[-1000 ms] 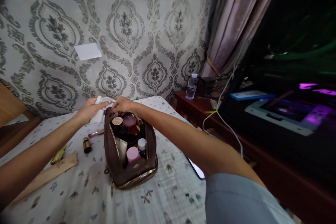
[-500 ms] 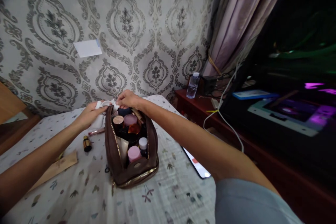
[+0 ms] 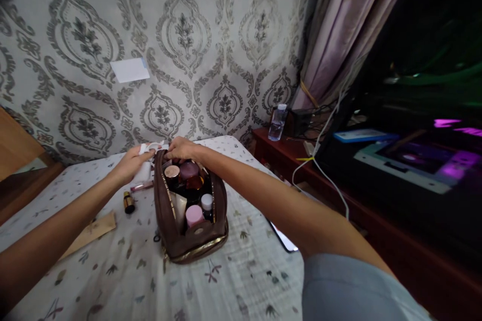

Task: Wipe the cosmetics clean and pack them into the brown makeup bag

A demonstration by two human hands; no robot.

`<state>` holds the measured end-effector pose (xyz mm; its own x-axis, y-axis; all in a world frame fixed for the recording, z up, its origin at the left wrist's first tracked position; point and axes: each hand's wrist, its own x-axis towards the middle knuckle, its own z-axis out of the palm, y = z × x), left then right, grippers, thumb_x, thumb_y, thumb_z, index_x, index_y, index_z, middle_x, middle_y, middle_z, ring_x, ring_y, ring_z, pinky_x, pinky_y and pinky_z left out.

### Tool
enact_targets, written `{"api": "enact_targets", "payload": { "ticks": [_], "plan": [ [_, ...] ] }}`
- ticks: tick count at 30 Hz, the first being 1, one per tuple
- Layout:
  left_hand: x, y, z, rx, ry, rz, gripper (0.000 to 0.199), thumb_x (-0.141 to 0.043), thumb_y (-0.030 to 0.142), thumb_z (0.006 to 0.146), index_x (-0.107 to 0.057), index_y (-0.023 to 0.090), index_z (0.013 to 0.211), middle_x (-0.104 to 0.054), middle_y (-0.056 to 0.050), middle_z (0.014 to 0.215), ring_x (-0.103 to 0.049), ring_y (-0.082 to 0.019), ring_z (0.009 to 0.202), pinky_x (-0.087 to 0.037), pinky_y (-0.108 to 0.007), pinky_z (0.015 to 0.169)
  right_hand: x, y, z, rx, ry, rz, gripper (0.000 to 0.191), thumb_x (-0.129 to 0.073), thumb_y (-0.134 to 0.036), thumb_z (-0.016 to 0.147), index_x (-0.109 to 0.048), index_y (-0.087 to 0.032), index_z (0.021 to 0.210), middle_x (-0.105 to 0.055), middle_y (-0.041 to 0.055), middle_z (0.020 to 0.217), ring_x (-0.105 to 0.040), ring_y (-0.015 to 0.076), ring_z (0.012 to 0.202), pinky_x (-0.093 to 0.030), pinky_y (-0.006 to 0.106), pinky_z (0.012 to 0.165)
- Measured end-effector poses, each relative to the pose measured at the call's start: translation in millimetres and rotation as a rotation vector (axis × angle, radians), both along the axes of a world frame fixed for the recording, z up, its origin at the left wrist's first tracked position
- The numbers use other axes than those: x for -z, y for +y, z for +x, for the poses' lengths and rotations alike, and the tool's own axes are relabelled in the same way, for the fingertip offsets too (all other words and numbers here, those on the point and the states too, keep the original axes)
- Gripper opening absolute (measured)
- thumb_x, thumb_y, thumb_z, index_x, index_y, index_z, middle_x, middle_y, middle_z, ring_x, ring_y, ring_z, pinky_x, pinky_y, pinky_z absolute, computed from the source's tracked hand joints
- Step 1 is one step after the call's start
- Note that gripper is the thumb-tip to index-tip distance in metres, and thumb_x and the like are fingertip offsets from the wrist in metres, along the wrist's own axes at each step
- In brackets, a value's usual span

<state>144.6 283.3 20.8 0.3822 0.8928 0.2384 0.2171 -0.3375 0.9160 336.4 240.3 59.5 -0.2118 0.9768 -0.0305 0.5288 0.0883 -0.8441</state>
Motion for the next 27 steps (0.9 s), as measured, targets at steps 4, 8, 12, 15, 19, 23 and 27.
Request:
{"api": "enact_targets", "payload": {
  "ticks": [4,8,12,15,19,23,27],
  "plan": [
    [1.1,-7.7,-16.9,-0.094,-0.109,-0.136,0.053,-0.078,0.055,0.056,-0.065,0.016,0.091,-0.066,-0.001,0.074,-0.060,-0.018,0.064,-0.047,-0.028,0.059,-8.3,-4.1,6.0,0.161,0.080,0.057,0.021,-0.068,-0.007,0.081,-0.065,-0.013,0.061,-0.058,-0.0022,0.048,-0.055,0.0075,0.049,-0.049,0.015,0.050],
    [4.4,-20.8,-27.9,-0.132,-0.137,-0.174,0.053,-0.078,0.055,0.057,-0.065,0.015,0.090,-0.068,-0.004,0.076,-0.062,-0.019,0.065,-0.048,-0.028,0.058,-13.2,-10.3,9.7,0.245,0.129,0.104,0.024,-0.066,-0.009,0.085,-0.062,-0.013,0.061,-0.057,-0.0023,0.049,-0.055,0.0066,0.048,-0.049,0.015,0.049],
    [7.5,-33.7,-19.7,-0.023,-0.062,-0.124,0.056,-0.076,0.056,0.061,-0.069,0.016,0.099,-0.072,-0.006,0.083,-0.064,-0.022,0.071,-0.048,-0.030,0.062,-8.1,-20.9,5.9,0.213,0.150,0.112,0.019,-0.068,-0.010,0.084,-0.066,-0.013,0.065,-0.059,-0.0016,0.053,-0.055,0.0062,0.050,-0.046,0.013,0.047],
    [9.3,-35.6,-13.7,0.044,-0.075,-0.036,0.051,-0.075,0.053,0.063,-0.073,0.016,0.097,-0.075,-0.007,0.091,-0.066,-0.025,0.089,-0.050,-0.033,0.080,-0.9,-27.7,2.4,0.230,0.143,0.095,0.016,-0.068,-0.011,0.084,-0.068,-0.012,0.068,-0.060,-0.0011,0.053,-0.055,0.0069,0.051,-0.046,0.014,0.048],
    [11.5,-30.8,-14.2,0.061,-0.034,-0.016,0.050,-0.072,0.047,0.064,-0.074,0.015,0.102,-0.076,-0.008,0.098,-0.065,-0.027,0.098,-0.046,-0.036,0.093,5.7,-29.6,1.1,0.262,0.058,0.126,0.015,-0.062,-0.010,0.084,-0.071,-0.013,0.073,-0.060,-0.0013,0.053,-0.055,0.0080,0.052,-0.045,0.016,0.052],
    [10.2,-30.2,-12.4,0.086,0.013,-0.020,0.045,-0.068,0.035,0.065,-0.074,0.016,0.106,-0.076,-0.007,0.103,-0.066,-0.026,0.101,-0.047,-0.035,0.092,7.3,-25.8,-3.2,0.230,-0.216,0.251,0.017,-0.062,-0.016,0.081,-0.072,-0.012,0.068,-0.060,-0.0015,0.053,-0.052,0.0082,0.052,-0.037,0.017,0.050],
    [2.1,-34.8,-22.7,0.078,0.025,-0.094,0.043,-0.070,0.028,0.066,-0.073,0.017,0.107,-0.075,-0.006,0.093,-0.069,-0.024,0.086,-0.051,-0.032,0.077,4.6,-28.4,-8.8,0.217,-0.280,0.283,0.022,-0.057,-0.020,0.080,-0.072,-0.012,0.067,-0.055,-0.0025,0.049,-0.049,0.0093,0.051,-0.032,0.020,0.049]
  ]
}}
